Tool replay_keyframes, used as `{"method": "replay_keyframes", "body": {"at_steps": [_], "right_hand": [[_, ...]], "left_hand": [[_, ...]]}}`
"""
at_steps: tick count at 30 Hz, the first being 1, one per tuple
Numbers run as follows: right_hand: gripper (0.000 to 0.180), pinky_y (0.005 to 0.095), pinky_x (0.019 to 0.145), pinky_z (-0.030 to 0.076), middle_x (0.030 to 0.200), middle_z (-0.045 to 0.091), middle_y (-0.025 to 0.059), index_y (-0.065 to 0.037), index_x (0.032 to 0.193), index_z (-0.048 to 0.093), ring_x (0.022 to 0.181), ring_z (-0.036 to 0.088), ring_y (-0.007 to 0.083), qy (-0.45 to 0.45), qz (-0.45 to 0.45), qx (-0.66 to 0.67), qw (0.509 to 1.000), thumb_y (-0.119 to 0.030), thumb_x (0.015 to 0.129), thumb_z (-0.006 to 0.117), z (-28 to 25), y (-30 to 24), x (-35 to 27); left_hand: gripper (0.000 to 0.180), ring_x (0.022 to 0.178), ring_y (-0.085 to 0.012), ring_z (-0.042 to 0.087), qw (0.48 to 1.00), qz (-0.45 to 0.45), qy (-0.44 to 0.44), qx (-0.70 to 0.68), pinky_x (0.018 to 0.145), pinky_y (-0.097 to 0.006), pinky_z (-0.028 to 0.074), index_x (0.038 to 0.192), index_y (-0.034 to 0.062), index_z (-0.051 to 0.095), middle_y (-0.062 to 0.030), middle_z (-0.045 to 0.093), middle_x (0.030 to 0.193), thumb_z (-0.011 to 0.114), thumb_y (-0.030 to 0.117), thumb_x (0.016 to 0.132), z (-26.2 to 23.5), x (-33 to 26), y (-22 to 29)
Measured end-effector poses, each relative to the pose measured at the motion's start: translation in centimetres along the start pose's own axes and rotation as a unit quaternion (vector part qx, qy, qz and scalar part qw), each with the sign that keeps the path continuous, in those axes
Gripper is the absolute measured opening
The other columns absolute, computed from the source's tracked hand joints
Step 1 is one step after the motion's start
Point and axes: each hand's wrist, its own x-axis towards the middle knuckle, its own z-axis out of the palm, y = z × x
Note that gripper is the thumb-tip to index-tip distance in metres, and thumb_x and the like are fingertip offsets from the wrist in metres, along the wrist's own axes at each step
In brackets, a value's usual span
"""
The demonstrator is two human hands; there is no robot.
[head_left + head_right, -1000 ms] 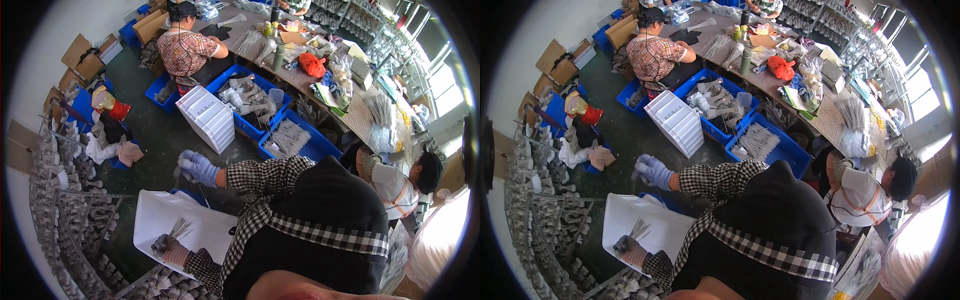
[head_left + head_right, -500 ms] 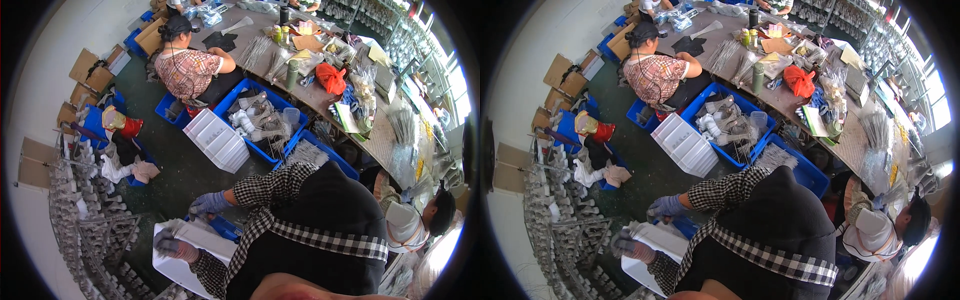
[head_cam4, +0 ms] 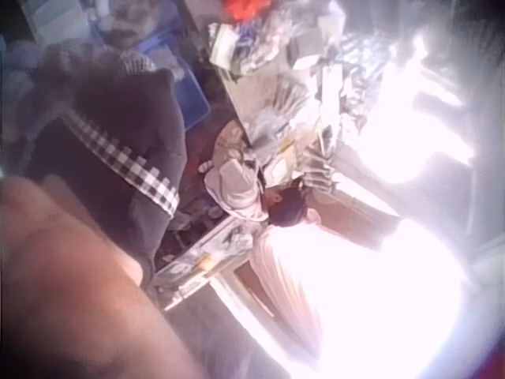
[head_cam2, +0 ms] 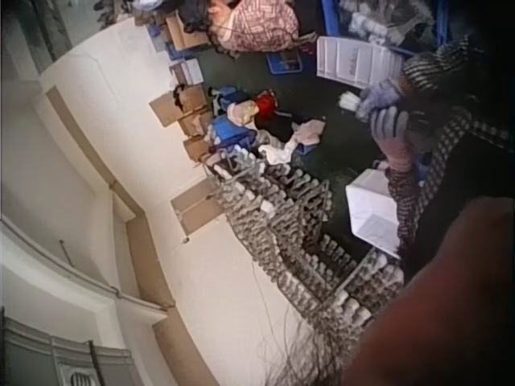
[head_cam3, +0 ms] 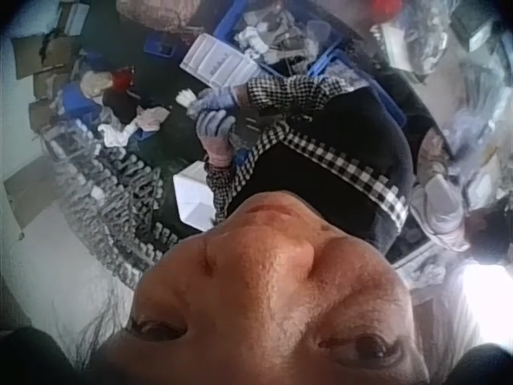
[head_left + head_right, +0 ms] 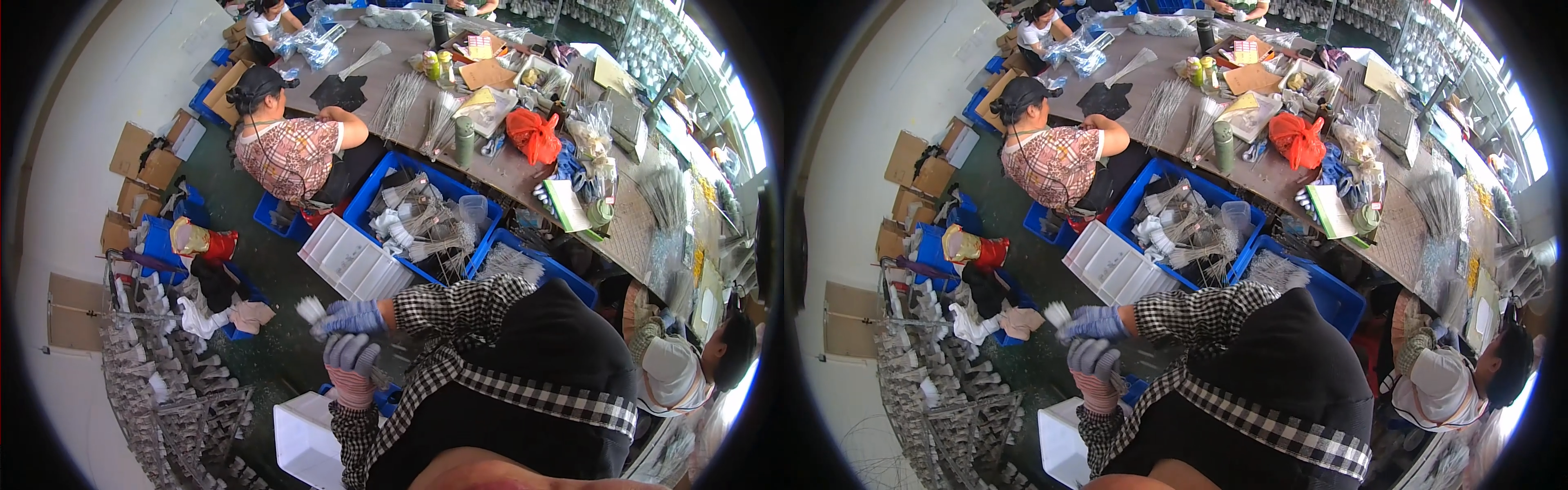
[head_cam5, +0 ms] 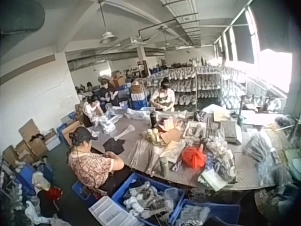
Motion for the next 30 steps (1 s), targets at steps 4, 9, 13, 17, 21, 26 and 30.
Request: {"method": "replay_keyframes", "body": {"at_steps": [4, 9, 13, 17, 21, 26, 30], "right_hand": [[0.040, 0.0305, 0.066, 0.048, 0.081, 0.063, 0.0033, -0.006, 0.096, 0.063, 0.072, 0.058, 0.0121, 0.099, -0.010, -0.063, 0.993, -0.045, 0.089, 0.059, -2.6, -2.9, -1.3], [0.048, 0.0397, 0.070, 0.050, 0.082, 0.065, 0.0141, -0.004, 0.105, 0.058, 0.076, 0.063, 0.0286, 0.121, -0.250, -0.302, 0.912, -0.049, 0.091, 0.051, -0.3, -0.7, 0.0], [0.046, 0.0382, 0.066, 0.050, 0.077, 0.062, 0.0196, -0.003, 0.100, 0.056, 0.073, 0.063, 0.0336, 0.086, -0.178, -0.416, 0.888, -0.047, 0.091, 0.052, -0.1, -0.2, -0.3], [0.048, 0.0384, 0.065, 0.050, 0.078, 0.063, 0.0189, -0.004, 0.096, 0.060, 0.075, 0.064, 0.0336, 0.089, -0.152, -0.453, 0.874, -0.051, 0.086, 0.058, 0.9, 0.2, -0.7], [0.061, 0.0376, 0.079, 0.051, 0.097, 0.068, 0.0165, -0.005, 0.107, 0.065, 0.091, 0.065, 0.0321, 0.089, -0.138, -0.464, 0.870, -0.059, 0.078, 0.063, 0.4, -1.9, -2.1], [0.056, 0.0363, 0.080, 0.051, 0.100, 0.068, 0.0162, -0.005, 0.109, 0.065, 0.093, 0.065, 0.0309, 0.142, -0.160, -0.398, 0.892, -0.051, 0.078, 0.067, -0.8, -1.4, -2.1], [0.048, 0.0342, 0.080, 0.051, 0.096, 0.068, 0.0163, -0.003, 0.107, 0.064, 0.089, 0.065, 0.0290, 0.169, -0.182, -0.365, 0.897, -0.042, 0.079, 0.068, 0.1, -0.4, -1.5]], "left_hand": [[0.030, 0.111, -0.0305, 0.053, 0.987, -0.094, 0.083, 0.098, 0.097, -0.047, 0.041, 0.119, 0.0116, 0.053, -0.0128, 0.050, 0.121, 0.055, 0.015, 0.089, 0.2, -0.5, -1.1], [0.051, 0.111, -0.0231, 0.053, 0.639, -0.502, 0.143, -0.565, 0.094, -0.036, 0.044, 0.137, 0.0007, 0.037, -0.0137, 0.049, 0.126, 0.050, 0.027, 0.095, 2.3, -4.0, -3.2], [0.030, 0.068, -0.0223, 0.058, 0.741, -0.470, 0.029, -0.479, 0.059, -0.032, 0.050, 0.113, 0.0049, 0.052, -0.0108, 0.058, 0.082, 0.056, 0.026, 0.093, 1.8, -3.4, -2.1], [0.027, 0.040, -0.0134, 0.043, 0.622, -0.529, 0.103, -0.568, 0.035, -0.027, 0.036, 0.103, 0.0054, 0.055, -0.0042, 0.048, 0.057, 0.053, 0.031, 0.095, 1.9, -5.1, -0.9], [0.027, 0.041, -0.0103, 0.043, 0.568, -0.492, 0.150, -0.643, 0.037, -0.026, 0.036, 0.103, 0.0038, 0.057, -0.0028, 0.050, 0.059, 0.053, 0.029, 0.096, 0.8, -6.3, -0.9], [0.028, 0.046, -0.0078, 0.048, 0.600, -0.572, 0.151, -0.539, 0.040, -0.022, 0.038, 0.108, 0.0022, 0.059, -0.0001, 0.055, 0.063, 0.060, 0.025, 0.092, -1.4, -4.0, 1.1], [0.024, 0.049, -0.0060, 0.048, 0.602, -0.603, 0.090, -0.515, 0.041, -0.020, 0.038, 0.099, 0.0061, 0.063, 0.0000, 0.056, 0.064, 0.063, 0.028, 0.090, -1.0, -3.5, 2.2]]}}
